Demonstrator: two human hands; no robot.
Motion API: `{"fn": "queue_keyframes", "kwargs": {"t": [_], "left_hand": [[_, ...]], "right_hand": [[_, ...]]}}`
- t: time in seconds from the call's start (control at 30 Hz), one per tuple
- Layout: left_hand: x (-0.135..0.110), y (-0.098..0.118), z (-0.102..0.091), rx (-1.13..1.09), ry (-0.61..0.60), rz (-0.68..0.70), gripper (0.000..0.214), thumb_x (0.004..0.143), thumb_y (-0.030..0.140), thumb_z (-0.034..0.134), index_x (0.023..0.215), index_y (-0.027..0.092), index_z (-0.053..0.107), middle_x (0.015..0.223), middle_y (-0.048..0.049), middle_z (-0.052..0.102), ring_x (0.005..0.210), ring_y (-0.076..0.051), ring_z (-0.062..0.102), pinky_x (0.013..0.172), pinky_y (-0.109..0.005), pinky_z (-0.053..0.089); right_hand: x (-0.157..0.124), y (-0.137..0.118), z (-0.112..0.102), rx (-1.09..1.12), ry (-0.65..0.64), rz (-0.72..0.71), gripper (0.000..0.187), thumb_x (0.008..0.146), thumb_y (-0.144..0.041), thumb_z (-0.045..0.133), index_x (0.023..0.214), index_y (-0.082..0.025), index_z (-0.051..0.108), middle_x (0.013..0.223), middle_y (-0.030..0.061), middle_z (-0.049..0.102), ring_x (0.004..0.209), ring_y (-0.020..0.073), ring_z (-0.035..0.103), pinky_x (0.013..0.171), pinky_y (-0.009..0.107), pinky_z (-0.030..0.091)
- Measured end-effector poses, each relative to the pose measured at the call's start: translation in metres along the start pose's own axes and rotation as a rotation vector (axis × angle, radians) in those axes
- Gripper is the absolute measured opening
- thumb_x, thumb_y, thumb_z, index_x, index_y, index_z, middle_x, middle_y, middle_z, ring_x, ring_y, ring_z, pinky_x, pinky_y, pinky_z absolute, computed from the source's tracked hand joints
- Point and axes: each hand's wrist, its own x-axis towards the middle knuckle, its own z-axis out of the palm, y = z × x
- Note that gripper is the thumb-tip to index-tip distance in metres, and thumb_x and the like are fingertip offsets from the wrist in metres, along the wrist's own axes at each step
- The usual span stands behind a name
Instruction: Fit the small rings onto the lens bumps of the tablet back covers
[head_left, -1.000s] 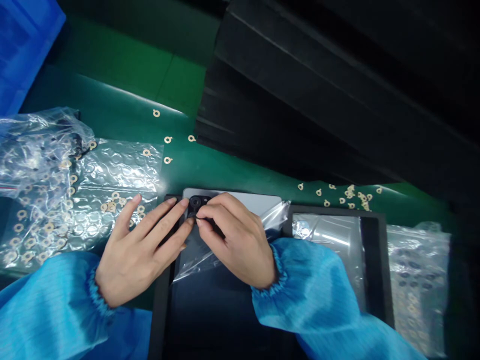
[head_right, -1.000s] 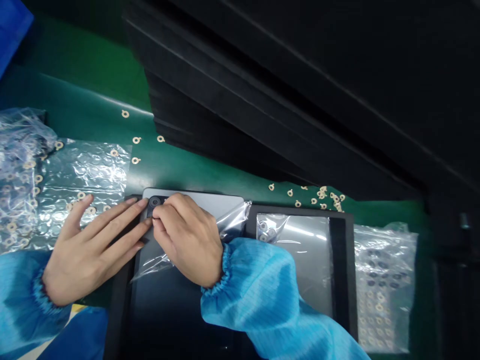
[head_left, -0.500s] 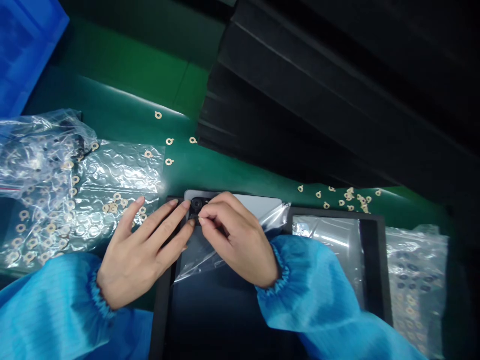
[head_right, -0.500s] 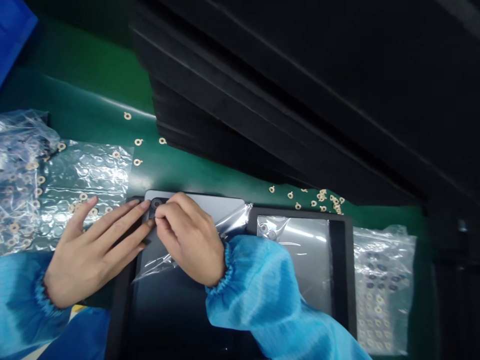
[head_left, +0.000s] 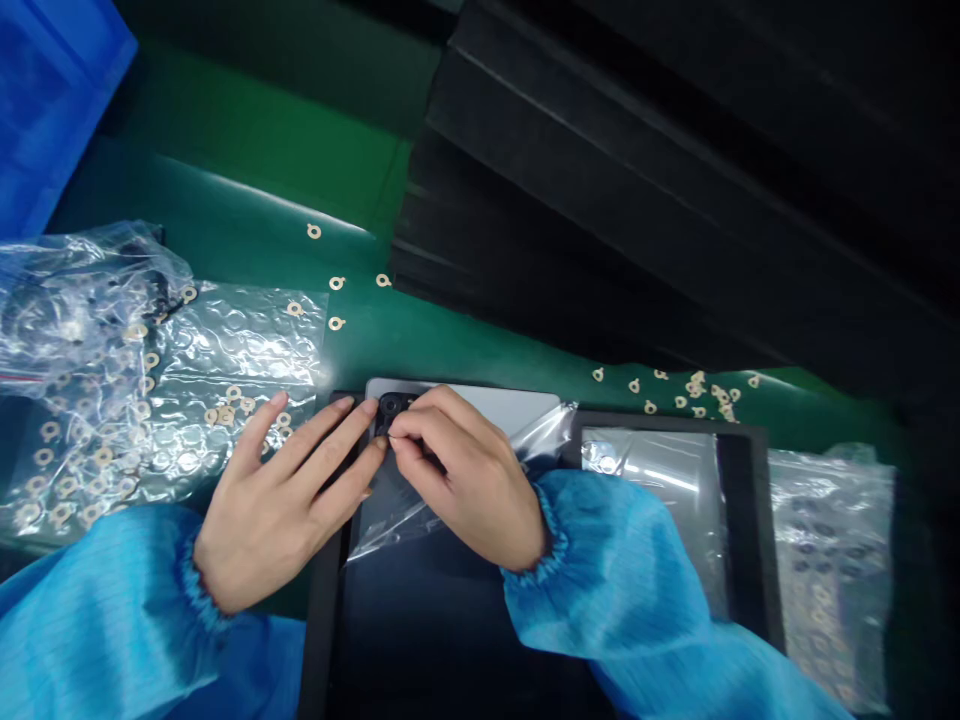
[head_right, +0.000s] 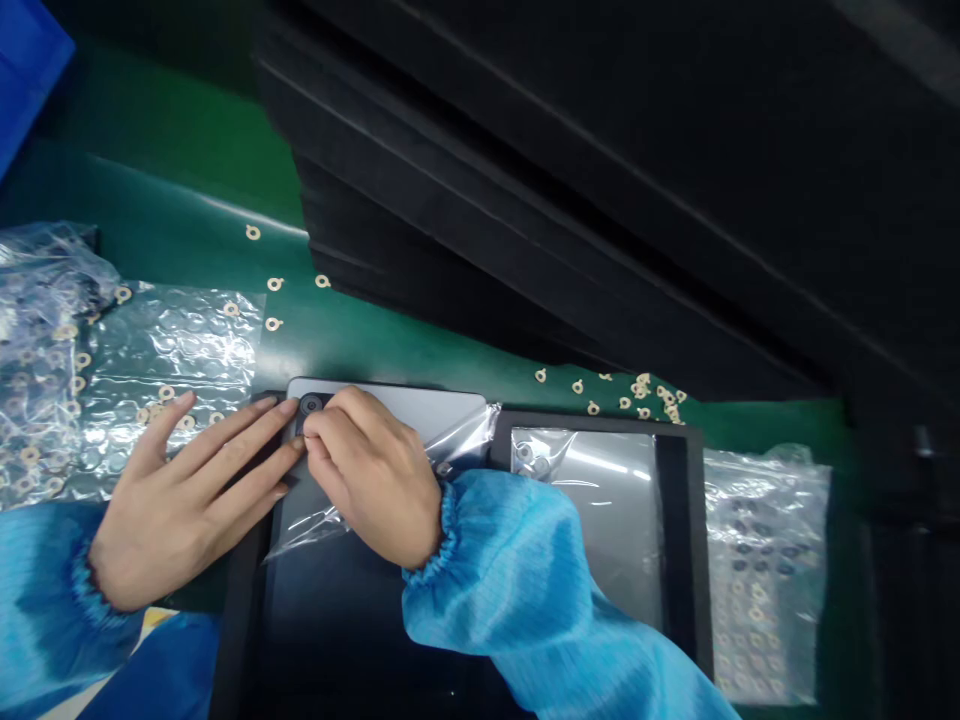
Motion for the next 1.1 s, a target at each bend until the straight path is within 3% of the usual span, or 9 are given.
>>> {"fn": "queue_keyframes", "kwargs": {"t": [0.2,0.3,0.4,0.5,0.67,0.83,0.97,1.1], "left_hand": [[0.000,0.001,0.000,0.008,-0.014,-0.013,0.029,0.095,0.026,0.049,0.121,0.019,0.060,0.137,-0.0076,0.055,0.121,-0.026,0.056,0.117,-0.050,0.019],[-0.001,0.001,-0.001,0.019,-0.014,-0.012,0.030,0.095,0.026,0.049,0.123,0.019,0.059,0.137,-0.0075,0.054,0.121,-0.026,0.056,0.116,-0.051,0.019],[-0.001,0.000,-0.001,0.036,-0.014,-0.007,0.031,0.095,0.026,0.050,0.123,0.019,0.059,0.137,-0.0074,0.055,0.120,-0.026,0.056,0.117,-0.051,0.019],[-0.001,0.000,-0.003,0.058,-0.009,0.019,0.031,0.095,0.024,0.050,0.123,0.018,0.059,0.136,-0.0084,0.055,0.119,-0.026,0.057,0.117,-0.051,0.019],[-0.011,0.006,-0.008,0.003,-0.042,-0.020,0.030,0.096,0.026,0.047,0.122,0.020,0.060,0.139,-0.0088,0.052,0.122,-0.027,0.055,0.115,-0.051,0.022],[-0.040,0.014,-0.022,-0.141,-0.016,-0.109,0.027,0.096,0.025,0.047,0.117,0.018,0.062,0.134,-0.0030,0.058,0.121,-0.021,0.055,0.118,-0.043,0.022],[-0.075,-0.005,-0.032,-0.139,0.018,-0.167,0.032,0.091,0.016,0.054,0.123,0.016,0.058,0.124,-0.0052,0.066,0.117,-0.020,0.058,0.110,-0.038,0.036],[-0.110,-0.041,-0.039,-0.036,0.068,-0.335,0.034,0.087,0.013,0.058,0.120,0.018,0.058,0.119,-0.0080,0.067,0.112,-0.025,0.061,0.101,-0.043,0.045]], "right_hand": [[-0.004,0.004,-0.007,0.388,0.129,0.135,0.010,0.087,-0.010,0.057,0.086,-0.019,0.060,0.084,-0.0006,0.053,0.068,0.0096,0.053,0.057,0.022,0.045],[-0.008,0.007,-0.015,0.408,0.172,0.146,0.012,0.087,-0.009,0.056,0.090,-0.020,0.060,0.091,0.0008,0.052,0.074,0.0101,0.053,0.061,0.023,0.046],[-0.007,0.010,-0.024,0.316,0.179,0.124,0.022,0.086,-0.005,0.052,0.100,-0.021,0.055,0.096,0.0010,0.051,0.081,0.0111,0.053,0.072,0.026,0.048],[0.006,0.011,-0.031,0.189,0.104,0.098,0.031,0.083,0.000,0.048,0.107,-0.021,0.049,0.096,0.0009,0.051,0.082,0.0116,0.054,0.078,0.027,0.047],[0.047,0.013,-0.029,-0.196,-0.107,0.090,0.016,0.082,-0.002,0.048,0.081,-0.018,0.052,0.085,0.0003,0.051,0.072,0.0119,0.051,0.071,0.026,0.042],[0.082,0.029,-0.018,-0.362,-0.281,0.138,0.015,0.085,-0.007,0.051,0.077,-0.017,0.058,0.081,0.0014,0.055,0.071,0.0135,0.053,0.068,0.025,0.040],[0.087,0.038,-0.019,-0.364,-0.368,0.106,0.018,0.087,-0.011,0.052,0.078,-0.017,0.066,0.084,0.0031,0.062,0.076,0.0160,0.059,0.071,0.027,0.044],[0.073,0.017,-0.025,-0.627,-0.357,0.026,0.023,0.093,-0.012,0.045,0.094,-0.015,0.069,0.097,0.0090,0.064,0.080,0.0207,0.062,0.067,0.031,0.046]]}}
